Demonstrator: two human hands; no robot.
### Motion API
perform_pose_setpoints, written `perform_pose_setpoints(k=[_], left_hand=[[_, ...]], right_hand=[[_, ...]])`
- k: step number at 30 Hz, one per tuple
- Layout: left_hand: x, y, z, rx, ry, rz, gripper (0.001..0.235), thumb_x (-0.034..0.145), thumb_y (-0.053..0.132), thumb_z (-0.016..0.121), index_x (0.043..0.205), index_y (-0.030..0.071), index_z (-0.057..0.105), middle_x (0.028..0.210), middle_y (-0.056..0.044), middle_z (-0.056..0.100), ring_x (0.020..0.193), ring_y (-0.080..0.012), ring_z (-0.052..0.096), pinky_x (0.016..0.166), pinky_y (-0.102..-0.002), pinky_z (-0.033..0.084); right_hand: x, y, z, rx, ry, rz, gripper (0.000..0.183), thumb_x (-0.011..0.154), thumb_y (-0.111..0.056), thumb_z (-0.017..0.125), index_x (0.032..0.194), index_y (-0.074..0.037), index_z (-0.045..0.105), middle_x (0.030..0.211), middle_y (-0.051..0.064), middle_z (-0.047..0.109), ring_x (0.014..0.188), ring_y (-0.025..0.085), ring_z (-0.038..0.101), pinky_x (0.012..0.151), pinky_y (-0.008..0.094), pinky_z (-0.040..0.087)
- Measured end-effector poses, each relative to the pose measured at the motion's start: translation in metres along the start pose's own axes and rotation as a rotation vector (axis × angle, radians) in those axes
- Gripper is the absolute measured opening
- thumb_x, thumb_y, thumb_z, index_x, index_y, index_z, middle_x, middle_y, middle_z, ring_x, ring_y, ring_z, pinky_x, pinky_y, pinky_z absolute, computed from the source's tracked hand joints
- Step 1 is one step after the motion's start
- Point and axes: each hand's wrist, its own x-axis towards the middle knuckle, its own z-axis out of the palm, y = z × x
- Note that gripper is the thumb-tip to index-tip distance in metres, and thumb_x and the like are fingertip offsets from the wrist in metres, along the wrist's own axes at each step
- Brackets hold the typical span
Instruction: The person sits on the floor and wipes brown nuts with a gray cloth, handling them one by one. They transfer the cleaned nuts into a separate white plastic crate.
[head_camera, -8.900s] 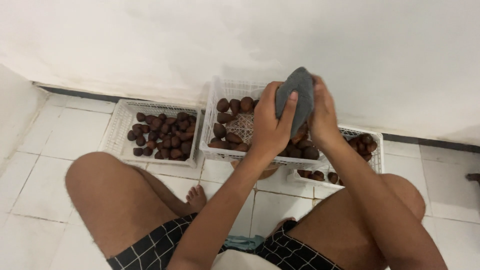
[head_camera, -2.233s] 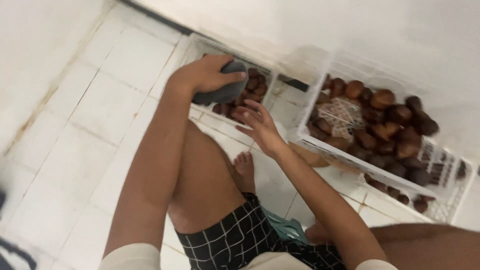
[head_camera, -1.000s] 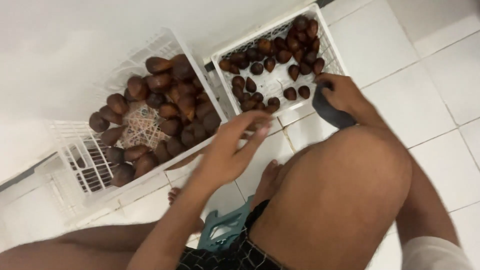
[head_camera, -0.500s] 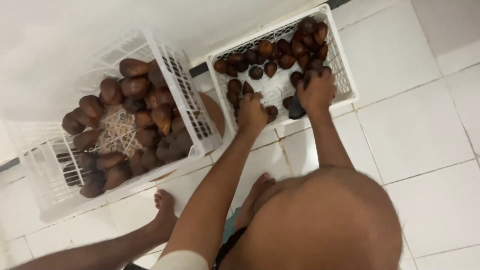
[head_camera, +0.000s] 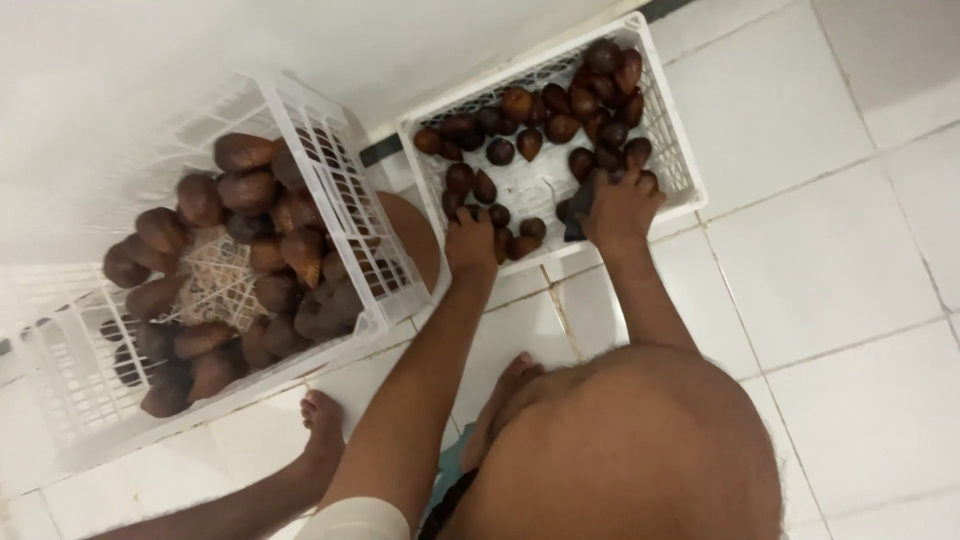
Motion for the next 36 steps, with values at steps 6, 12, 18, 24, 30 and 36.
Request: perform_pose_setpoints(k=[6,12,18,24,30,36], left_hand=[[-0.009,0.003,-0.049,0.005,0.037,0.055,0.036,0.085,-0.001,0.073,0.119,0.000,0.060,0.110,-0.022,0.060,0.101,-0.0352,0.064,0.085,-0.041,0.058],[-0.049,0.021,-0.155,-0.397,-0.016,0.087,0.031,0.089,-0.001,0.065,0.119,-0.005,0.057,0.114,-0.025,0.059,0.108,-0.0415,0.061,0.090,-0.046,0.057],[-0.039,0.021,-0.120,-0.188,-0.168,0.078,0.045,0.093,0.004,0.065,0.137,0.003,0.055,0.140,-0.024,0.050,0.109,-0.0382,0.064,0.092,-0.048,0.059],[-0.025,0.023,-0.104,-0.170,-0.282,0.017,0.048,0.094,0.009,0.064,0.141,0.012,0.055,0.144,-0.019,0.051,0.103,-0.0332,0.068,0.090,-0.049,0.059],[-0.002,0.026,-0.063,-0.135,-0.331,-0.052,0.051,0.089,-0.002,0.067,0.137,0.007,0.054,0.135,-0.016,0.058,0.107,-0.0334,0.071,0.094,-0.049,0.060],[0.001,0.024,-0.060,-0.129,-0.315,-0.016,0.040,0.084,-0.005,0.069,0.122,0.004,0.063,0.116,-0.015,0.066,0.095,-0.0348,0.075,0.084,-0.050,0.062]], right_hand=[[-0.040,0.021,-0.036,0.382,0.485,-0.342,0.056,0.102,-0.027,0.064,0.152,-0.009,0.047,0.115,0.028,0.057,0.108,0.048,0.059,0.088,0.058,0.049],[-0.094,0.039,-0.013,0.204,0.515,-0.246,0.048,0.095,-0.043,0.068,0.128,-0.007,0.067,0.119,0.024,0.054,0.105,0.041,0.057,0.089,0.054,0.046],[-0.092,0.044,0.005,0.344,0.532,-0.269,0.066,0.083,-0.040,0.073,0.140,-0.012,0.055,0.133,0.019,0.040,0.131,0.044,0.037,0.114,0.065,0.022],[-0.063,-0.004,-0.029,0.317,0.622,-0.340,0.040,0.093,-0.023,0.070,0.132,-0.015,0.063,0.131,0.017,0.047,0.130,0.042,0.045,0.106,0.062,0.039],[0.044,-0.040,0.074,-0.137,0.142,-0.247,0.032,0.081,-0.015,0.074,0.113,-0.020,0.069,0.097,0.015,0.068,0.089,0.034,0.067,0.068,0.048,0.052],[0.083,-0.044,0.109,-0.269,-0.126,-0.108,0.055,0.077,-0.025,0.082,0.129,-0.021,0.064,0.126,0.023,0.064,0.121,0.043,0.051,0.089,0.062,0.036]])
